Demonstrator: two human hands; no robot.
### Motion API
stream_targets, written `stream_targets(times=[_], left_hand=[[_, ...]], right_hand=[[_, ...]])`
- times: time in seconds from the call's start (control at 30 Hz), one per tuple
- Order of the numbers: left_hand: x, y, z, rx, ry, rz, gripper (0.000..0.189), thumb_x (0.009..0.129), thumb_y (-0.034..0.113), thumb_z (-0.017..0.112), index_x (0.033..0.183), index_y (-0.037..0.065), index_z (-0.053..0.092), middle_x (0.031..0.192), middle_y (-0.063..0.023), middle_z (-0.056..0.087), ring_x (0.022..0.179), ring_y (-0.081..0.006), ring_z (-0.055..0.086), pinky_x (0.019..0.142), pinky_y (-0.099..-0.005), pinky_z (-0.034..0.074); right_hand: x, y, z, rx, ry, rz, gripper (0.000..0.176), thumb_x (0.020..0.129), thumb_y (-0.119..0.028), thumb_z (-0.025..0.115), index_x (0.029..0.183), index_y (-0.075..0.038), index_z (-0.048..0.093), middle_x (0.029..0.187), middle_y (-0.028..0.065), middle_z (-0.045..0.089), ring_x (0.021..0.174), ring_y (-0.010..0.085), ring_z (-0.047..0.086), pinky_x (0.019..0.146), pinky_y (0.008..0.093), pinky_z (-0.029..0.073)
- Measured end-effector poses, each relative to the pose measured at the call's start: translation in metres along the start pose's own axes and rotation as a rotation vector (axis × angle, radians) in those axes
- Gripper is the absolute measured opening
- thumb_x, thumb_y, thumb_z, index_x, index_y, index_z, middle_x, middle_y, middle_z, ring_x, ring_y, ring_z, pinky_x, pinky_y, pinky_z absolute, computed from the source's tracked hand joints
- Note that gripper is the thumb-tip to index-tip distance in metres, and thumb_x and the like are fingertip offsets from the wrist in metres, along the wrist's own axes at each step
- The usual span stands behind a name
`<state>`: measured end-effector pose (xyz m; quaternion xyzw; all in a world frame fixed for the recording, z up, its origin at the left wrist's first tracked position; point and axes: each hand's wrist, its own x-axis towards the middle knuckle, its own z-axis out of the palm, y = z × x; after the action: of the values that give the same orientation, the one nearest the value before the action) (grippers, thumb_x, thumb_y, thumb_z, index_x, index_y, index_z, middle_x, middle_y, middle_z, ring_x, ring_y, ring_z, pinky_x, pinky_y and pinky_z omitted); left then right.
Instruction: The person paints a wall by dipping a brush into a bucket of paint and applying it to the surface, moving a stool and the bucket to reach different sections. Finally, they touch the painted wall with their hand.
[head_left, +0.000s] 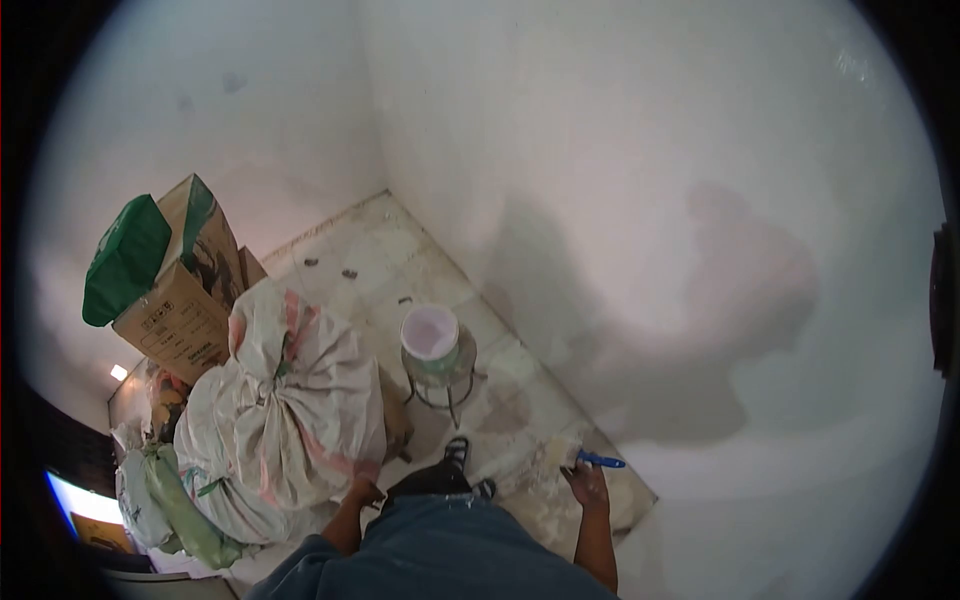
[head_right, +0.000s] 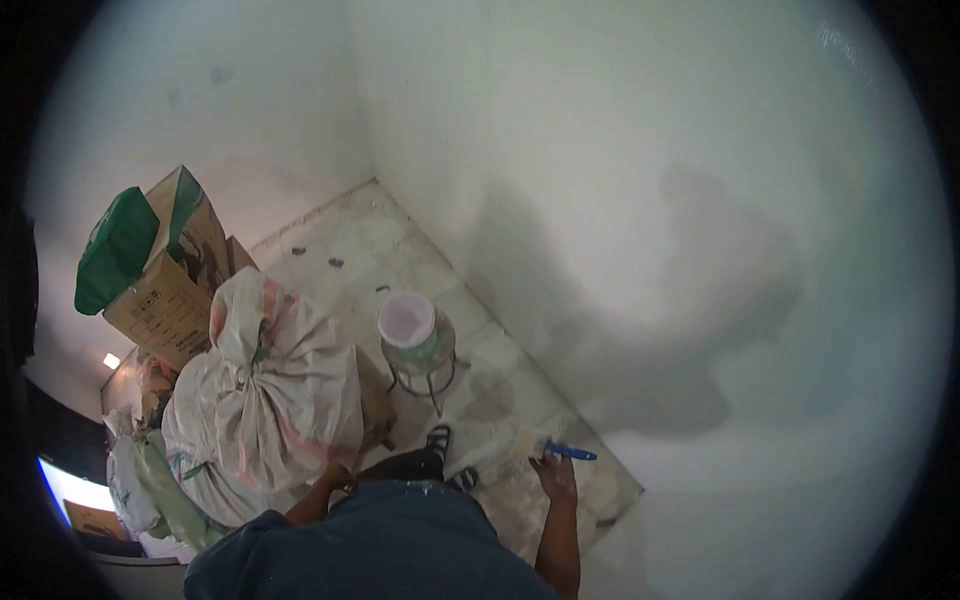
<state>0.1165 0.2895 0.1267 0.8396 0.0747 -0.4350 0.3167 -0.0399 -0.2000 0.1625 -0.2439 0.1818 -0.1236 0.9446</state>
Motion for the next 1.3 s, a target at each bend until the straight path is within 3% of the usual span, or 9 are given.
stream_targets(times=[0.17,0.27,0.43,0.63,0.87,0.97,1.07,1.13,1.3], left_hand=[[-0.008,-0.011,0.006,0.002,0.025,-0.029,0.018,0.066,0.003,0.072,0.064,-0.008,0.057,0.067,-0.0136,0.061,0.061,-0.0239,0.061,0.054,-0.0387,0.056],[0.007,-0.027,0.004,0.187,0.031,-0.005,0.025,0.067,0.017,0.072,0.07,-0.005,0.062,0.07,-0.0133,0.064,0.061,-0.0188,0.062,0.053,-0.0321,0.051],[0.025,-0.052,0.002,0.203,0.136,0.14,0.025,0.067,0.018,0.073,0.075,-0.005,0.065,0.069,-0.0137,0.065,0.063,-0.0218,0.064,0.053,-0.0335,0.051],[0.037,-0.069,0.012,-0.091,0.032,0.029,0.037,0.08,0.027,0.066,0.08,-0.01,0.06,0.075,-0.0159,0.064,0.062,-0.0267,0.064,0.049,-0.0381,0.058],[0.052,-0.013,0.007,-0.158,0.142,-0.082,0.044,0.084,0.037,0.057,0.086,-0.007,0.06,0.077,-0.0179,0.064,0.064,-0.0304,0.063,0.058,-0.0425,0.056],[0.087,0.013,0.0,-0.033,0.1,0.014,0.042,0.078,0.041,0.056,0.088,0.002,0.065,0.088,-0.0219,0.063,0.084,-0.0378,0.06,0.078,-0.0431,0.045],[0.158,0.032,-0.006,0.096,0.26,0.206,0.042,0.074,0.04,0.059,0.09,0.002,0.064,0.093,-0.0227,0.061,0.088,-0.0382,0.058,0.075,-0.0443,0.045],[0.169,0.089,-0.032,0.101,0.312,0.142,0.044,0.073,0.038,0.063,0.097,0.001,0.062,0.096,-0.0226,0.06,0.092,-0.0382,0.057,0.079,-0.0443,0.045],[0.257,0.186,-0.089,-0.339,0.542,0.326,0.031,0.075,0.024,0.062,0.095,0.001,0.061,0.096,-0.0241,0.06,0.091,-0.0359,0.058,0.08,-0.0423,0.044]], right_hand=[[-0.015,0.029,-0.012,0.193,0.25,0.075,0.025,0.079,-0.007,0.063,0.102,-0.014,0.056,0.108,0.0066,0.061,0.101,0.0259,0.057,0.091,0.0462,0.044],[-0.026,0.044,-0.012,0.159,0.272,0.112,0.033,0.08,-0.006,0.062,0.11,-0.017,0.053,0.107,0.0061,0.06,0.096,0.0256,0.058,0.089,0.0455,0.045],[-0.025,0.058,-0.019,0.144,0.247,0.138,0.041,0.08,-0.006,0.061,0.116,-0.022,0.049,0.11,0.005,0.059,0.097,0.0248,0.058,0.086,0.0447,0.046],[-0.003,0.058,-0.023,0.132,0.213,0.12,0.039,0.08,-0.005,0.059,0.113,-0.023,0.051,0.113,0.0029,0.057,0.105,0.024,0.053,0.085,0.0432,0.044],[0.027,0.041,-0.012,0.105,0.208,0.132,0.04,0.078,-0.006,0.06,0.112,-0.025,0.052,0.113,0.0015,0.057,0.105,0.0217,0.053,0.084,0.0442,0.044],[0.043,0.032,-0.012,0.102,0.292,0.174,0.042,0.078,-0.007,0.061,0.113,-0.027,0.051,0.114,0.0001,0.055,0.106,0.0211,0.051,0.085,0.0451,0.043],[0.059,0.026,-0.017,0.052,0.447,0.216,0.042,0.077,-0.009,0.061,0.113,-0.029,0.05,0.116,-0.0009,0.053,0.108,0.0214,0.047,0.09,0.0465,0.037],[0.066,0.021,-0.023,0.032,0.436,0.232,0.044,0.083,-0.01,0.053,0.121,-0.028,0.04,0.123,0.0042,0.047,0.11,0.0249,0.044,0.094,0.0494,0.032],[0.076,-0.003,-0.048,-0.119,0.471,0.247,0.039,0.083,-0.011,0.054,0.118,-0.023,0.04,0.121,0.0052,0.047,0.112,0.026,0.042,0.096,0.0501,0.031]])
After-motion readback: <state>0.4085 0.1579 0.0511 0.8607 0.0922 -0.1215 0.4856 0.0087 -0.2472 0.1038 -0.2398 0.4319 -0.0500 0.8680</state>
